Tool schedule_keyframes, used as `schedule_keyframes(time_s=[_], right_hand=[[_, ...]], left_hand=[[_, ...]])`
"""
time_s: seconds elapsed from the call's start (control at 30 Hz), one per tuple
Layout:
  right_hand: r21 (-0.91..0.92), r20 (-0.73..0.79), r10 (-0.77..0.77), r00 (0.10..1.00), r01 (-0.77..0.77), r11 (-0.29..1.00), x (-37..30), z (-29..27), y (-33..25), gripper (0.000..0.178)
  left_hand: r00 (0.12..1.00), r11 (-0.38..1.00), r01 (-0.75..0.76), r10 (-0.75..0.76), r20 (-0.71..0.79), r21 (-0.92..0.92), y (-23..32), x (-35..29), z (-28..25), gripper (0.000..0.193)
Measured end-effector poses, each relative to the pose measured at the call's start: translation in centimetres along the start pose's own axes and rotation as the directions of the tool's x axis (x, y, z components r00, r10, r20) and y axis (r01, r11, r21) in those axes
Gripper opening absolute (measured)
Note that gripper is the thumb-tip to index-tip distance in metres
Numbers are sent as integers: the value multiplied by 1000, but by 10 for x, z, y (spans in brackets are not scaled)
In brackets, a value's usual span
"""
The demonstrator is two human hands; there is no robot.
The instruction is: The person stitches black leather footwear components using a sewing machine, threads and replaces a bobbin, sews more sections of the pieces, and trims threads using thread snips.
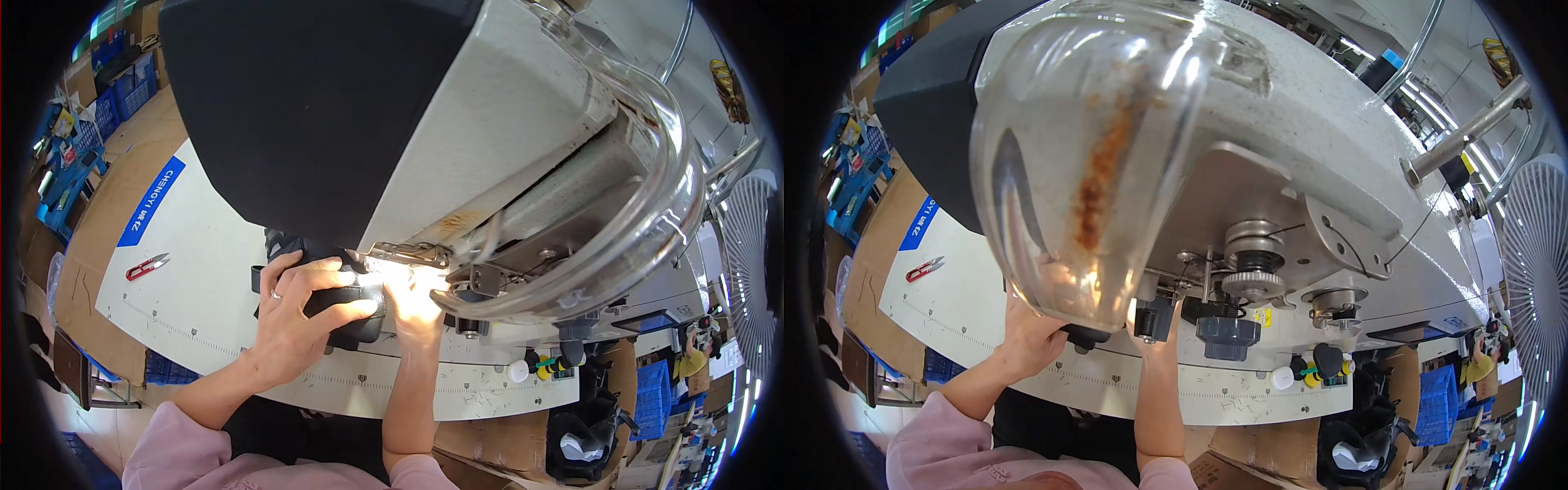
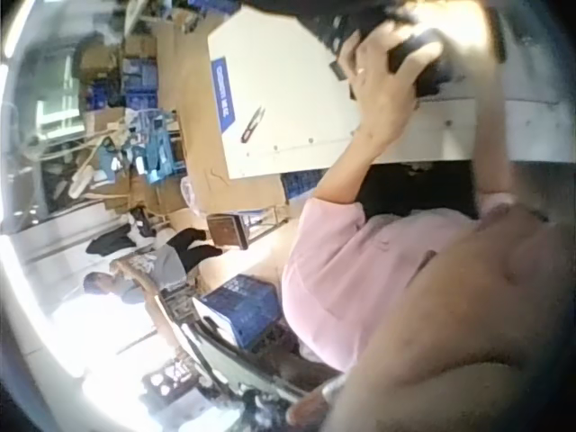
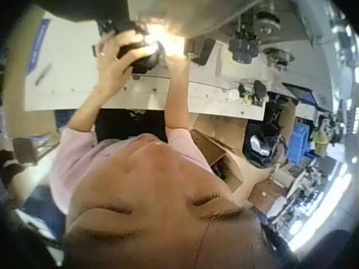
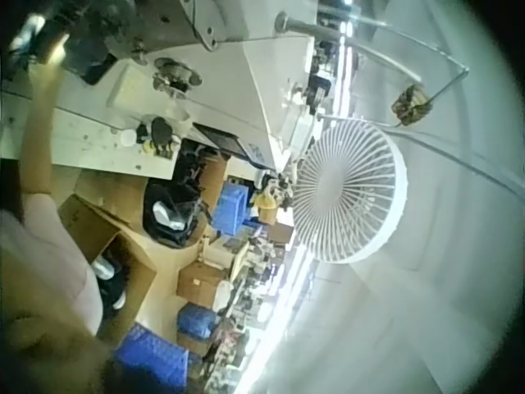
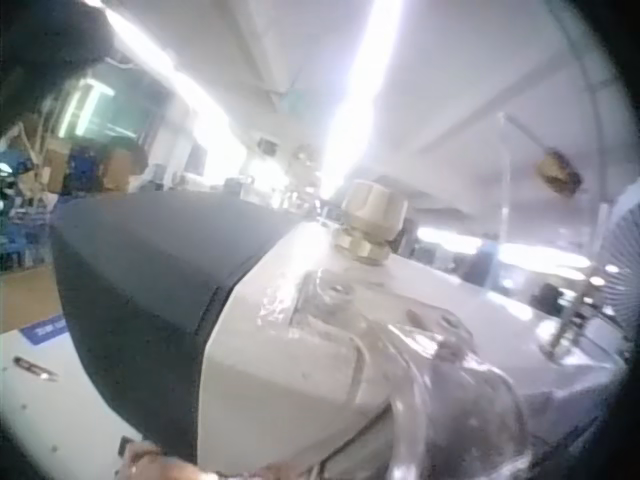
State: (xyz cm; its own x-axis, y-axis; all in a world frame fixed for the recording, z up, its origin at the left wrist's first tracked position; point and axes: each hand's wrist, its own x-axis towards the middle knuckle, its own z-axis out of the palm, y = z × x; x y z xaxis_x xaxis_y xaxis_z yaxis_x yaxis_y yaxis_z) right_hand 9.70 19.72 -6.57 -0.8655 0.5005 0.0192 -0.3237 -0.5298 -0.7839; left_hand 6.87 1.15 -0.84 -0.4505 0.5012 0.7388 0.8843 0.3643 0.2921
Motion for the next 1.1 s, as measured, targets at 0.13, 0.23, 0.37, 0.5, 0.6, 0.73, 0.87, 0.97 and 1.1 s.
schedule_keyframes(time_s=[0.13, 0.23, 0.37, 0.5, 0.6, 0.73, 0.87, 0.97, 1.1], right_hand=[[-122, -1, -146, 989, 145, 982, -4, 12, -1, 14], [-130, -15, -153, 988, 149, 980, -10, 21, -5, 14], [-503, 38, -386, 922, 351, 790, -14, 24, 1, 18], [-552, 23, -409, 912, 353, 755, -9, 23, 2, 22], [-582, 55, -419, 906, 370, 724, -21, 41, -4, 28], [-514, 37, -499, 866, 444, 734, -24, 57, -10, 30], [-407, 66, -472, 879, 456, 792, -12, 40, -6, 25], [-345, 85, -407, 909, 411, 844, -24, 46, -10, 24], [-313, -39, -314, 949, 287, 905, -18, 38, -5, 23]], left_hand=[[994, 986, -37, 53, 94, -164, -25, 8, -8, 48], [994, 951, -8, 41, 100, -308, -43, 12, -5, 53], [993, 891, 59, -4, 121, -450, -52, 16, 0, 52], [970, 830, 182, -63, 234, -528, -54, 24, -8, 50], [951, 622, 276, -66, 302, -732, -59, 35, -9, 51], [934, 487, 350, -116, 338, -800, -79, 39, 8, 52], [967, 567, 241, -75, 242, -788, -75, 38, 10, 53], [945, 517, 321, -119, 304, -793, -71, 33, 7, 50], [928, 476, 371, -153, 340, -798, -68, 33, 7, 48]])
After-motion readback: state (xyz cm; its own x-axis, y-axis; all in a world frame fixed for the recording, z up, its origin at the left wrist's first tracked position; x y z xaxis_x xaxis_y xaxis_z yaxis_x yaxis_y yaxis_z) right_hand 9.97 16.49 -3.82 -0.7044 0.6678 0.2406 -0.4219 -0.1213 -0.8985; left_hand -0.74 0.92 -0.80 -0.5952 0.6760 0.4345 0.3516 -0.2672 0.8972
